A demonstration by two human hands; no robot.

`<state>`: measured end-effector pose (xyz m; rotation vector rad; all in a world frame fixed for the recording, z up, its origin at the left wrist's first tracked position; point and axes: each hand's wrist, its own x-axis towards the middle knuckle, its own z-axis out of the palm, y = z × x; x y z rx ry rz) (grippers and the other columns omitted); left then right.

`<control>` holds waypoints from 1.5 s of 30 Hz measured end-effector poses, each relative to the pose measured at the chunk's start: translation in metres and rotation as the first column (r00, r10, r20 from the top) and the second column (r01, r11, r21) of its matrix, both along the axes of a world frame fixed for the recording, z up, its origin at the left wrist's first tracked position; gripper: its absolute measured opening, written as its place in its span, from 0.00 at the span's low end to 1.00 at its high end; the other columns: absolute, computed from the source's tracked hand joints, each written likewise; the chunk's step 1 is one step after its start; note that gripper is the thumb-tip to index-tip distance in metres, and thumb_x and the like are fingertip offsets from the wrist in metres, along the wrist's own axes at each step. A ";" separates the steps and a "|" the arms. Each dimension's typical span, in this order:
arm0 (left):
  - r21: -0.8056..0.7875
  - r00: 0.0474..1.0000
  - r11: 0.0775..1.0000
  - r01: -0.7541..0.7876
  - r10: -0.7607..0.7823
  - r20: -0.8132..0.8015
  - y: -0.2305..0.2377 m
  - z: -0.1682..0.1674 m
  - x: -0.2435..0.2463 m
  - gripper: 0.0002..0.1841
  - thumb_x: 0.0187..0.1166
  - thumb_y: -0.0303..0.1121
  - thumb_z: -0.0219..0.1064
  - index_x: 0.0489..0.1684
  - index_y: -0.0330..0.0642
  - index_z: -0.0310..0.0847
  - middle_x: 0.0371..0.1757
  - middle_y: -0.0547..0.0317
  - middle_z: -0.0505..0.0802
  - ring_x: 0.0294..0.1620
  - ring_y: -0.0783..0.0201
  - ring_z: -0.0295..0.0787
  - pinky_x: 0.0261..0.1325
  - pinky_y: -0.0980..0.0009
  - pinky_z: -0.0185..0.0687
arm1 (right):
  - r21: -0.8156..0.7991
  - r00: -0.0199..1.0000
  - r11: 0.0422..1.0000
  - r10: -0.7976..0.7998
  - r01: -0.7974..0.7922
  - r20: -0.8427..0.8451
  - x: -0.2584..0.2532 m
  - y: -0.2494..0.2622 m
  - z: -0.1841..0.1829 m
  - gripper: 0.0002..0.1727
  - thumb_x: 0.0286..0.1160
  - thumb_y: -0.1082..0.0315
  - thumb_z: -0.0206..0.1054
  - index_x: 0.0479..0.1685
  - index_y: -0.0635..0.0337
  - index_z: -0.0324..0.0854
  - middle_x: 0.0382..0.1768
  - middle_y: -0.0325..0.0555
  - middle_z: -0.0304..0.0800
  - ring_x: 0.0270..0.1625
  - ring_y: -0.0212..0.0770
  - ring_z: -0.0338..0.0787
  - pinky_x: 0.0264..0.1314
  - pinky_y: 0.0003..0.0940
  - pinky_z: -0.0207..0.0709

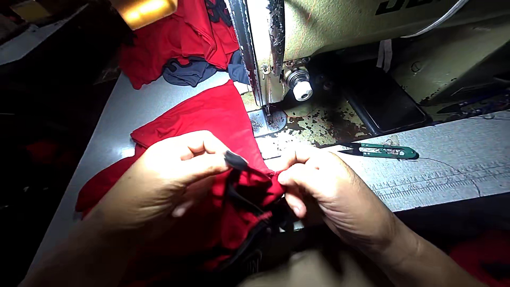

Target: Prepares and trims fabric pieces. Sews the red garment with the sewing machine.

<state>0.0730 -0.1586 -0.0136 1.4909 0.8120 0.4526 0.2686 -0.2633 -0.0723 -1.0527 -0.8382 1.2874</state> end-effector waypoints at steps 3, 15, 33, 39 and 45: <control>0.085 0.994 0.993 -0.087 0.092 -0.060 -0.001 0.003 0.005 0.14 0.87 0.22 0.53 0.36 0.44 0.85 0.17 0.64 0.87 0.04 0.83 0.64 0.07 0.88 0.62 | 0.031 0.990 0.999 -0.042 0.038 0.134 -0.004 0.000 -0.007 0.09 0.76 0.76 0.62 0.28 0.58 0.82 0.12 0.38 0.76 0.12 0.24 0.73 0.15 0.16 0.68; 0.378 0.986 0.926 -0.009 0.071 -0.149 -0.013 -0.001 0.015 0.09 0.71 0.25 0.65 0.25 0.53 0.84 0.24 0.73 0.88 0.11 0.83 0.69 0.12 0.88 0.62 | 0.099 0.950 0.994 -0.065 0.036 0.306 0.003 -0.001 -0.009 0.08 0.72 0.73 0.63 0.26 0.53 0.82 0.13 0.35 0.77 0.11 0.24 0.71 0.13 0.17 0.66; 0.507 0.980 0.840 0.193 -0.188 -0.062 -0.004 -0.023 0.013 0.10 0.76 0.25 0.60 0.43 0.51 0.85 0.29 0.73 0.85 0.22 0.81 0.74 0.23 0.88 0.68 | 0.143 0.906 0.989 -0.037 -0.026 0.421 -0.001 0.005 -0.020 0.10 0.76 0.65 0.69 0.26 0.51 0.86 0.15 0.31 0.78 0.18 0.23 0.75 0.18 0.17 0.66; 0.579 0.974 0.788 0.208 -0.223 -0.046 0.000 -0.026 0.011 0.08 0.72 0.24 0.62 0.39 0.50 0.82 0.33 0.72 0.85 0.29 0.80 0.79 0.29 0.88 0.74 | 0.222 0.850 0.973 -0.069 -0.057 0.523 -0.002 0.003 -0.020 0.04 0.72 0.66 0.68 0.31 0.49 0.86 0.14 0.27 0.76 0.17 0.20 0.74 0.17 0.15 0.66; 0.749 0.951 0.591 0.299 -0.250 -0.182 0.003 -0.031 0.010 0.08 0.71 0.31 0.66 0.36 0.51 0.93 0.33 0.76 0.80 0.34 0.86 0.75 0.32 0.93 0.69 | 0.101 0.916 0.994 0.003 -0.047 0.401 0.003 0.004 -0.020 0.07 0.72 0.71 0.67 0.29 0.53 0.87 0.16 0.32 0.79 0.18 0.23 0.75 0.19 0.16 0.66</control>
